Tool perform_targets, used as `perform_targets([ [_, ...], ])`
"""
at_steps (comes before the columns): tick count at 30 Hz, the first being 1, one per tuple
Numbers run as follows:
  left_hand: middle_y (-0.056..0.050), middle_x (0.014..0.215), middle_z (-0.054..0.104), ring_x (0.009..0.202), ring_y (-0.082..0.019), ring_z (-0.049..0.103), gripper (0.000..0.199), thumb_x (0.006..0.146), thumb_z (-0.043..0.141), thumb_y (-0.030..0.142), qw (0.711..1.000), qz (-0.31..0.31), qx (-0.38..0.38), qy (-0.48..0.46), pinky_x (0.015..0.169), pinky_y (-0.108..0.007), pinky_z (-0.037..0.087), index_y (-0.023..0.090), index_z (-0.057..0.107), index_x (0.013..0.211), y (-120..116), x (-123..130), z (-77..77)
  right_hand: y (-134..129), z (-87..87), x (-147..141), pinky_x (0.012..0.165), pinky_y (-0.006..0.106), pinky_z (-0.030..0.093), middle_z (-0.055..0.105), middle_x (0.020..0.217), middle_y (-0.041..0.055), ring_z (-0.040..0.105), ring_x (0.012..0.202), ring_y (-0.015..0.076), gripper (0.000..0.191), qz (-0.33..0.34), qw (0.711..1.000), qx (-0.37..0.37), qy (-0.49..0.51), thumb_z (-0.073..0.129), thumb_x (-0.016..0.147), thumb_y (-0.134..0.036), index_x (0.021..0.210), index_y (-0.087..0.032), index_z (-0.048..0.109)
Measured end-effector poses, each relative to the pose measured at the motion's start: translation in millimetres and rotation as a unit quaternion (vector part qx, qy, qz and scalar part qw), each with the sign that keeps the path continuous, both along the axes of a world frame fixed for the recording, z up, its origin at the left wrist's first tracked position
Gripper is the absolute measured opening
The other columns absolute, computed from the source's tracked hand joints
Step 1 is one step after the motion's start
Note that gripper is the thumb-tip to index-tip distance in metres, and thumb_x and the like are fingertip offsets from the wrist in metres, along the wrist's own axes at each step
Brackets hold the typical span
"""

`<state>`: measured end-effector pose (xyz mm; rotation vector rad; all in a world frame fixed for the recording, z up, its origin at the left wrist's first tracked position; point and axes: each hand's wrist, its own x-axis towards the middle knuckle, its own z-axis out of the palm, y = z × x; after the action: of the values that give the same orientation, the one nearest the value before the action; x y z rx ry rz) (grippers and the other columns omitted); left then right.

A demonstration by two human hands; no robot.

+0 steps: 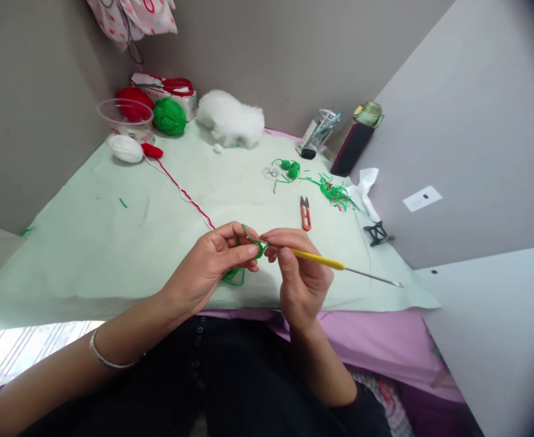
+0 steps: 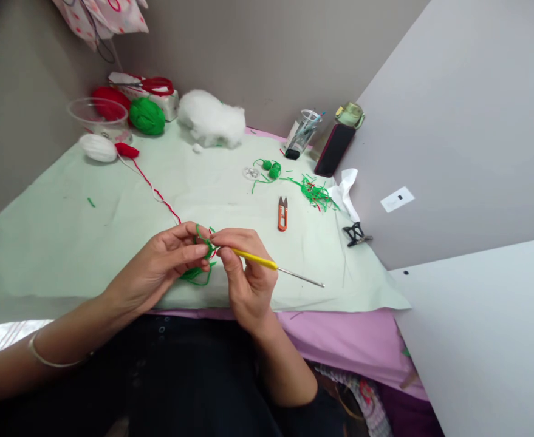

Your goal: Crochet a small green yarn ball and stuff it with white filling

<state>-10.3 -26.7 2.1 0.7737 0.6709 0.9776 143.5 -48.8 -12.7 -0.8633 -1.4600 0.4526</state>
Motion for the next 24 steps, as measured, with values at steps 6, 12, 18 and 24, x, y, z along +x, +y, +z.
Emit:
perform_targets([
  [6,0.002,0.08,0.07,0.071,-0.01,0.065,0.022,0.079,0.086,0.021,1.0,0.006,0.02,-0.002,0.073,-0.023,0.051,0.019,0.076,0.098,0,1,-2.5,4,-5.7,2,0.076,0.04,0.061,0.076,0.103,0.0053,0.071,0.087,0.0193,0.017,-0.005,1.0,-0.019,0.006,0.059,0.101,-0.026,0.102,-0.026,0.075],
  [12,0.002,0.083,0.069,0.072,-0.01,0.064,0.037,0.08,0.085,0.02,1.0,0.005,0.025,0.01,0.074,-0.022,0.05,0.02,0.075,0.115,1,0,-3.1,2,-7.1,1,0.074,0.036,0.059,0.076,0.103,0.0051,0.071,0.093,0.0196,0.019,0.013,1.0,0.0,-0.018,0.058,0.101,-0.022,0.107,-0.028,0.076],
  [18,0.003,0.077,0.067,0.067,-0.009,0.064,0.032,0.079,0.086,0.02,1.0,0.013,0.015,0.001,0.069,-0.022,0.049,0.019,0.079,0.111,3,-2,0.4,11,-9.6,2,0.052,0.025,0.05,0.073,0.088,0.0017,0.058,0.058,0.0098,0.015,0.074,0.983,-0.089,0.142,0.059,0.101,-0.032,0.095,-0.024,0.071],
  [24,0.002,0.077,0.067,0.068,-0.01,0.065,0.024,0.08,0.085,0.025,1.0,0.013,0.025,0.014,0.071,-0.023,0.051,0.021,0.082,0.104,2,-4,2.0,8,-2.5,6,0.054,0.026,0.053,0.072,0.086,0.0023,0.063,0.062,0.011,0.016,0.094,0.984,-0.071,0.13,0.056,0.102,-0.028,0.095,-0.022,0.069],
])
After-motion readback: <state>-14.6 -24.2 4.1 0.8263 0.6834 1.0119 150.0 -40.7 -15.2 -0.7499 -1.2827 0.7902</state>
